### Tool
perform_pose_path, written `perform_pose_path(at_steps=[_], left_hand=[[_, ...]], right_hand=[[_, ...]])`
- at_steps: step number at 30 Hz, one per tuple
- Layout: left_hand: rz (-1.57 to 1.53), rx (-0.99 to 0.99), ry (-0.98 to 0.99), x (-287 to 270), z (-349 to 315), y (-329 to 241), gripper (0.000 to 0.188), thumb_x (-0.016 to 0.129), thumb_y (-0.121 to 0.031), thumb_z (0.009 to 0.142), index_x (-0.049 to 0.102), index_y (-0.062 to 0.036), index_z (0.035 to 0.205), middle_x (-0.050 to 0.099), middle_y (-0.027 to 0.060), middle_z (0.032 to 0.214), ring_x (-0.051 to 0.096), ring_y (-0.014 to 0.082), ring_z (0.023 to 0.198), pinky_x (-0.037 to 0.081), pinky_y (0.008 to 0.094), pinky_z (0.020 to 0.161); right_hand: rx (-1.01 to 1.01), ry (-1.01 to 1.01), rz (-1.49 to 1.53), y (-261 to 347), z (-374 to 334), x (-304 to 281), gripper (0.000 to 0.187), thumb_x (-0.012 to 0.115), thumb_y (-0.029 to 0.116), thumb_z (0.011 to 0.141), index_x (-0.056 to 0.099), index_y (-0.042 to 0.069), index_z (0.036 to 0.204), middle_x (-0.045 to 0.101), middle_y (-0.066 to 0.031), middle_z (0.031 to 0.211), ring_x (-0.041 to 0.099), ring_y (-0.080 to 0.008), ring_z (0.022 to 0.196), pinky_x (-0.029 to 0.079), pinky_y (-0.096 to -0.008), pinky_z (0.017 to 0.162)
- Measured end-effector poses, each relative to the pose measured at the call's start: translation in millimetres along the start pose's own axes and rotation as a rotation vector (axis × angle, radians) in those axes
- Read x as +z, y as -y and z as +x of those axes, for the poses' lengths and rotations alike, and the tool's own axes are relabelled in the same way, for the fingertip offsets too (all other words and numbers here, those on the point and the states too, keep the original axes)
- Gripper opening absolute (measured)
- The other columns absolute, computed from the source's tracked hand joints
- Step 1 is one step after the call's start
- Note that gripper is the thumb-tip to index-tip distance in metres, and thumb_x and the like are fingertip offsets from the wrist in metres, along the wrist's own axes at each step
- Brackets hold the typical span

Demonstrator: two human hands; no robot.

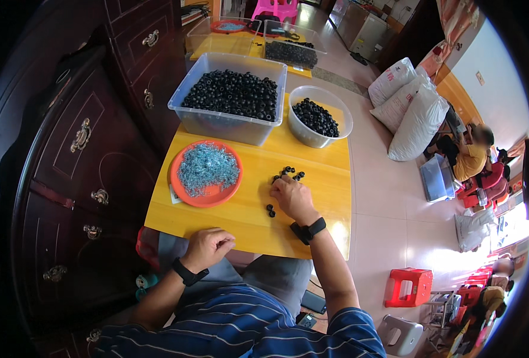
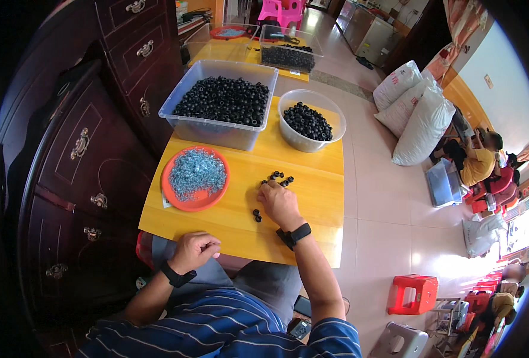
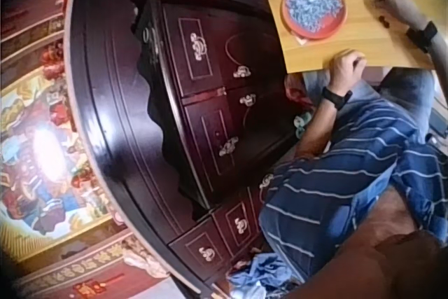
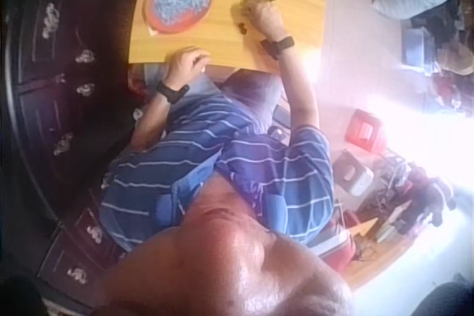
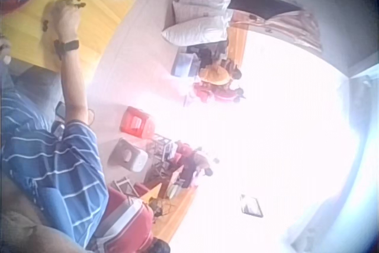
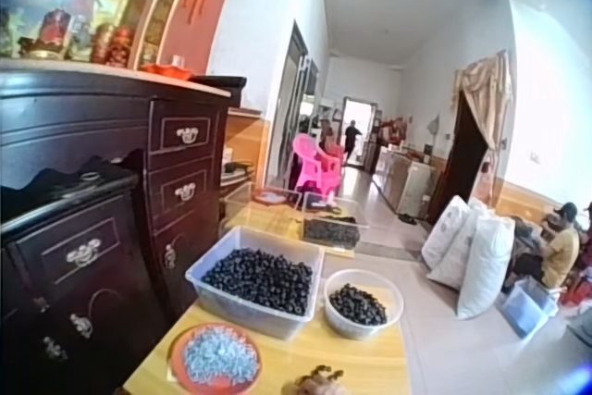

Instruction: Sorting or assembling small black plastic components by hand at a table.

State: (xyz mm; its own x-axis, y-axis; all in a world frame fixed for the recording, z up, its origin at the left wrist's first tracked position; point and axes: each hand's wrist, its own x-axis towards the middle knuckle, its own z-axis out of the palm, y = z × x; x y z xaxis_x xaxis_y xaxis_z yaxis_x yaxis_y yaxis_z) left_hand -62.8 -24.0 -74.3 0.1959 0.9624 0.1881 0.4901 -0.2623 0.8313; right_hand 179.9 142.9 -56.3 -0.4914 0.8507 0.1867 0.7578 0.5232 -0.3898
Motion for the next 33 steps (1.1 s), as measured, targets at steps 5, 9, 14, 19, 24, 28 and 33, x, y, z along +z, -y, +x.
perform_pose_path(at_steps=[5,9,14,19,24,28,33], left_hand=[[-0.019,0.006,0.031,-1,0,0,0.007,0.067,-0.006,0.089,0.069,0.0012,0.089,0.072,0.0087,0.073,0.073,0.0161,0.067,0.054,0.0261,0.058],[-0.046,0.005,0.037,0,3,-2,0.006,0.067,-0.005,0.089,0.069,0.0013,0.089,0.072,0.0089,0.073,0.073,0.0152,0.065,0.053,0.0256,0.057],[-0.089,-0.034,-0.014,1,12,-24,0.011,0.070,-0.001,0.086,0.069,0.0011,0.096,0.069,0.0076,0.075,0.070,0.0148,0.062,0.052,0.0255,0.056],[-0.132,0.109,-0.013,10,25,-51,0.023,0.075,-0.001,0.080,0.069,-0.0035,0.102,0.067,0.0096,0.081,0.066,0.0252,0.067,0.051,0.0319,0.060],[-0.161,0.216,-0.033,16,26,-54,0.016,0.076,0.000,0.081,0.070,-0.0026,0.096,0.065,0.0078,0.078,0.063,0.0176,0.065,0.048,0.0281,0.058],[-0.181,0.204,-0.025,15,23,-47,0.012,0.074,0.001,0.083,0.069,-0.0020,0.094,0.064,0.0073,0.075,0.062,0.0158,0.064,0.048,0.0285,0.057],[-0.236,0.009,-0.040,13,23,-43,0.003,0.069,-0.001,0.088,0.068,-0.0005,0.090,0.064,0.0048,0.073,0.061,0.0113,0.057,0.047,0.0254,0.052]], right_hand=[[-0.035,-0.044,-0.074,2,-18,4,0.016,0.064,0.021,0.091,0.060,0.006,0.094,0.064,-0.0133,0.089,0.067,-0.0341,0.078,0.055,-0.0446,0.069],[0.043,-0.025,0.037,6,-34,-3,0.013,0.063,0.017,0.091,0.058,0.005,0.094,0.066,-0.0143,0.090,0.066,-0.0370,0.078,0.053,-0.0466,0.067],[0.228,0.016,0.743,22,-75,-14,0.006,0.062,0.010,0.098,0.058,0.005,0.101,0.060,0.0001,0.082,0.060,-0.0112,0.072,0.047,-0.0253,0.064],[0.235,0.213,1.342,51,-107,2,0.014,0.063,0.008,0.099,0.055,0.008,0.110,0.055,0.0059,0.090,0.052,-0.0023,0.080,0.042,-0.0184,0.067],[0.225,0.223,1.547,63,-114,10,0.015,0.064,0.011,0.099,0.054,0.008,0.110,0.057,0.0057,0.091,0.055,-0.0026,0.081,0.044,-0.0181,0.068],[0.253,0.232,1.558,65,-113,13,0.015,0.065,0.013,0.099,0.054,0.008,0.109,0.057,0.0052,0.091,0.055,-0.0031,0.082,0.045,-0.0187,0.069],[0.231,0.229,1.429,45,-92,19,0.009,0.062,0.013,0.100,0.057,0.008,0.106,0.058,0.0055,0.091,0.056,-0.0043,0.081,0.046,-0.0205,0.069]])
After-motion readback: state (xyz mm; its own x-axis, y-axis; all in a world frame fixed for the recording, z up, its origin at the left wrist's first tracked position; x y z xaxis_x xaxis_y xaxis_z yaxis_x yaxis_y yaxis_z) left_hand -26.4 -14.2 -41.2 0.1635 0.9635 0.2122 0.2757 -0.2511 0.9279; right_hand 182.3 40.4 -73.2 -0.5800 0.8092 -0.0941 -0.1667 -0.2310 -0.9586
